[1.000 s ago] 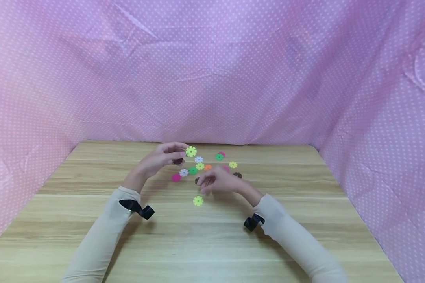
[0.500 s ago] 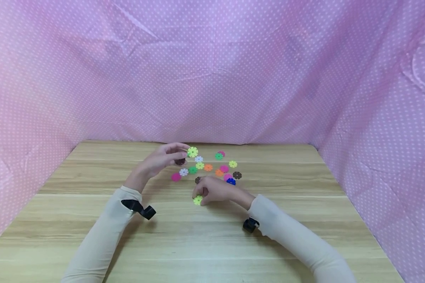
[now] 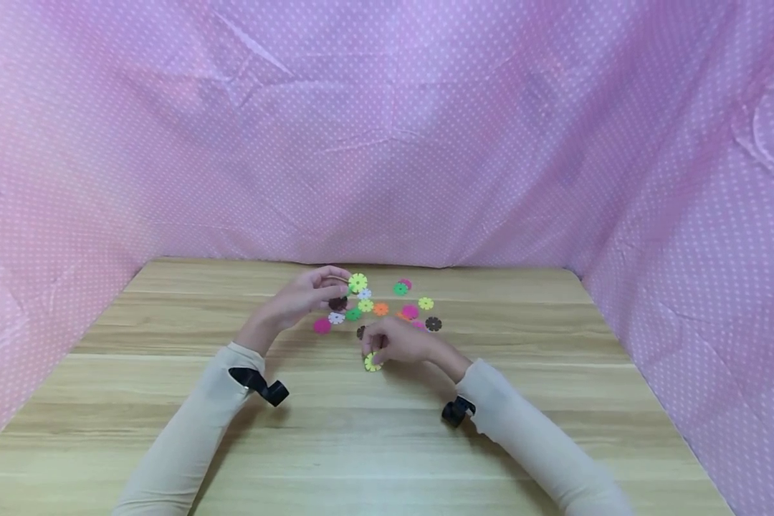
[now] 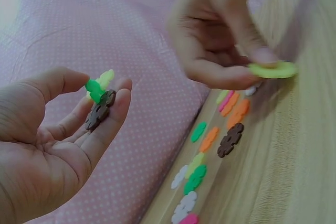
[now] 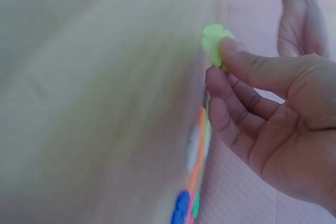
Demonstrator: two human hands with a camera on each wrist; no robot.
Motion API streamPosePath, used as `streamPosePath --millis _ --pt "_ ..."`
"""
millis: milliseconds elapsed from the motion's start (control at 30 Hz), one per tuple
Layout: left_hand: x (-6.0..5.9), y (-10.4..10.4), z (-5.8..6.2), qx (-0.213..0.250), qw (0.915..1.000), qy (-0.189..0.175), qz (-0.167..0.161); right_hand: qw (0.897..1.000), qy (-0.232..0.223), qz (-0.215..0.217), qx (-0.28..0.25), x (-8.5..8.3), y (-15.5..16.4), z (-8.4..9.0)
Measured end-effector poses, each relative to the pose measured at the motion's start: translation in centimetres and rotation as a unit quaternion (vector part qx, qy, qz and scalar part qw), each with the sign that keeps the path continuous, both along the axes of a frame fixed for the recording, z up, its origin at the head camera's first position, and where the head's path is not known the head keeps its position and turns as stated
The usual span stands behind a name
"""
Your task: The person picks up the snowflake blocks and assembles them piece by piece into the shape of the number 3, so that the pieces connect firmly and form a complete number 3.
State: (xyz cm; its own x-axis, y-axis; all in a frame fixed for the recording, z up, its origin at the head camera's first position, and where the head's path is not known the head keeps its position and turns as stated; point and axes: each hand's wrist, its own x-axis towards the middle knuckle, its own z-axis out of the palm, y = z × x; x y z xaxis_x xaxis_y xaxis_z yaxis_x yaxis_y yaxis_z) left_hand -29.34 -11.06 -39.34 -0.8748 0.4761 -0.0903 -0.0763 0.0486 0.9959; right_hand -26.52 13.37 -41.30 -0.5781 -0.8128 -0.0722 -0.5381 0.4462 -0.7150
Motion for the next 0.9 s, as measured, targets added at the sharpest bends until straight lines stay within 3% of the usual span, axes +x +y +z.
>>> streamPosePath --millis 167,300,433,567,700,900 --pt "0.0 0.4 -0.3 0.013 0.9997 -0.017 0.009 0.996 0.03 -0.063 -0.053 -1.3 1.1 1.2" --pt "0.0 0.6 -0.4 0.019 0.9995 -0.015 0.02 0.985 0.039 -0.135 -0.098 -2.4 1.8 2.5" --pt "-0.2 0.7 -0.6 0.02 0.9994 -0.016 0.025 0.968 0.02 -0.196 -0.158 -3.0 2.0 3.6" --pt "-0.2 0.8 -0.7 0.021 0.9996 -0.009 0.015 0.944 0.008 -0.243 -0.221 -3.4 1.8 3.6" --pt "-0.1 0.9 -0.9 0.022 0.9996 -0.005 0.014 0.929 0.014 -0.266 -0.256 -3.4 1.5 3.1" --pt "-0.1 0.9 -0.8 0.02 0.9996 0.0 0.02 0.926 0.032 -0.271 -0.261 -3.3 0.9 2.9"
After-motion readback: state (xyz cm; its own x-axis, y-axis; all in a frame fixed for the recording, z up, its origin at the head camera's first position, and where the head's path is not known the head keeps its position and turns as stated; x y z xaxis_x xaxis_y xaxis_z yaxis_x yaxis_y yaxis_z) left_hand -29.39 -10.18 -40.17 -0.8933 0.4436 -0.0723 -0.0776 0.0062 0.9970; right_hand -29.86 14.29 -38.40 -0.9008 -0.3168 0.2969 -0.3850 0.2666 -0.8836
